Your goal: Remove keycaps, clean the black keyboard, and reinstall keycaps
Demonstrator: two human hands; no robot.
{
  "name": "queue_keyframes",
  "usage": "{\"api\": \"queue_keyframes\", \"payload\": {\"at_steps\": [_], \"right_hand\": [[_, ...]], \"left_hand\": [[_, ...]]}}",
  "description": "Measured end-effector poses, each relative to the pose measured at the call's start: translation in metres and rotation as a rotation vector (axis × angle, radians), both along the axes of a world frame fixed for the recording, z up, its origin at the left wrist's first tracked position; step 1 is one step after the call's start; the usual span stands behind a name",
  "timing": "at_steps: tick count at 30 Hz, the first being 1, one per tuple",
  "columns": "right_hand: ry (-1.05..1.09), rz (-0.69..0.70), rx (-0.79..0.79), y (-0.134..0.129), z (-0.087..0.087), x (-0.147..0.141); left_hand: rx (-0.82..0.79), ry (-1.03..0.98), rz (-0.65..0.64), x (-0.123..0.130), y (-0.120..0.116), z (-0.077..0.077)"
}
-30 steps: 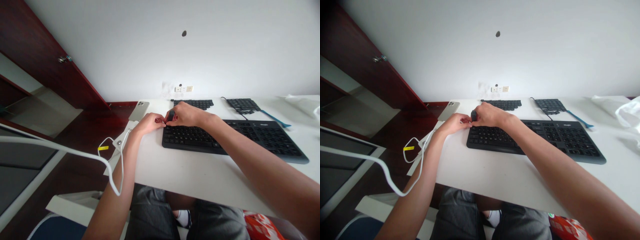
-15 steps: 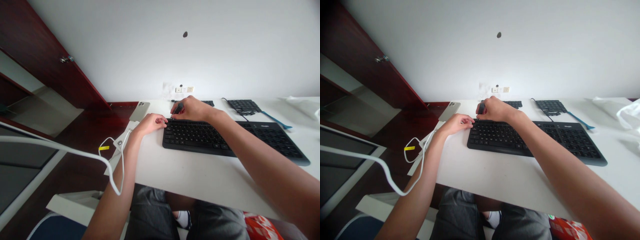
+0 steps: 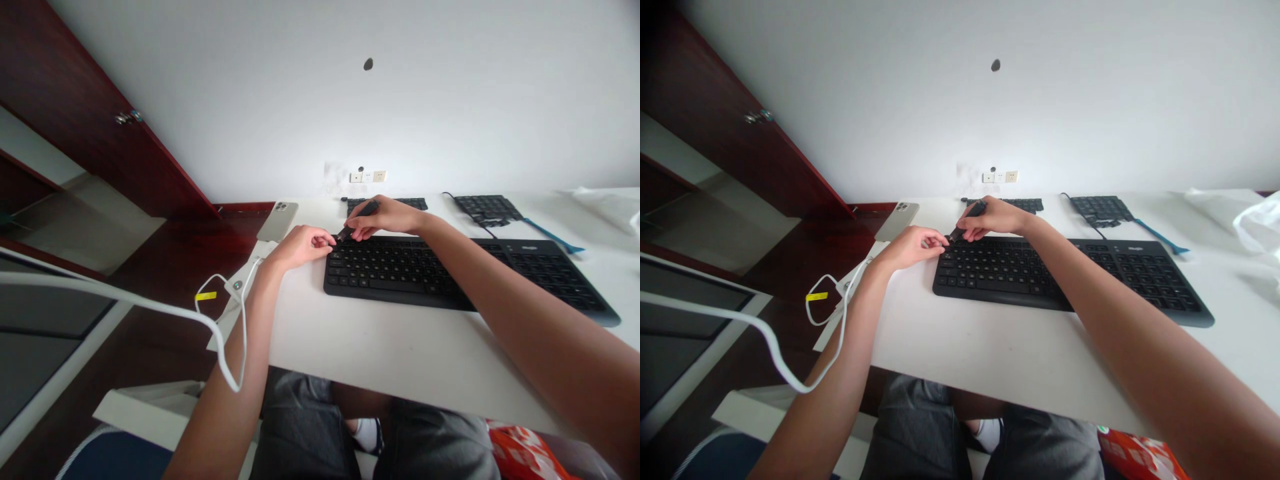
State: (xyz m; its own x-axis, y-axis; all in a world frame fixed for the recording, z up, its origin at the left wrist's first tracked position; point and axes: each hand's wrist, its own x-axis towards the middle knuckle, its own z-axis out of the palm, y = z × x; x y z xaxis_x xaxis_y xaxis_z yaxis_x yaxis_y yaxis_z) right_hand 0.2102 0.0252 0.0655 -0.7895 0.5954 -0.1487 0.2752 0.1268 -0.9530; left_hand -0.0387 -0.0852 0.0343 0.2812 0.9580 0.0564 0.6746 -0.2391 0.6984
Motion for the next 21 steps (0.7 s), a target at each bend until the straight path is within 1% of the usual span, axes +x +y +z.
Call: {"api": "queue_keyframes", "payload": {"at_steps": [4,7,11,16,21], "right_hand": [[0.019,0.015,-0.1,0.0032,-0.0031,0.0041],[0.028,0.043,-0.135,0.0016,-0.0044,0.0038],[0.022,0.096,-0.127,-0.0019,-0.0051,0.0027],[0.024,0.116,-0.107,-0.0037,-0.0039,0.002],[0.013,0.134,-0.068,-0.0021,-0.0031,0.0022]], "left_hand": [[-0.029,-0.01,-0.01,0.0007,-0.0003,0.0014],[-0.047,-0.011,-0.001,0.0013,0.0003,0.0018],[-0.065,-0.038,0.002,0.0016,0.0017,0.0011],[-0.101,-0.084,0.007,0.0013,0.003,-0.0011],[-0.2,-0.186,0.025,0.0012,0.0049,-0.0041]]}}
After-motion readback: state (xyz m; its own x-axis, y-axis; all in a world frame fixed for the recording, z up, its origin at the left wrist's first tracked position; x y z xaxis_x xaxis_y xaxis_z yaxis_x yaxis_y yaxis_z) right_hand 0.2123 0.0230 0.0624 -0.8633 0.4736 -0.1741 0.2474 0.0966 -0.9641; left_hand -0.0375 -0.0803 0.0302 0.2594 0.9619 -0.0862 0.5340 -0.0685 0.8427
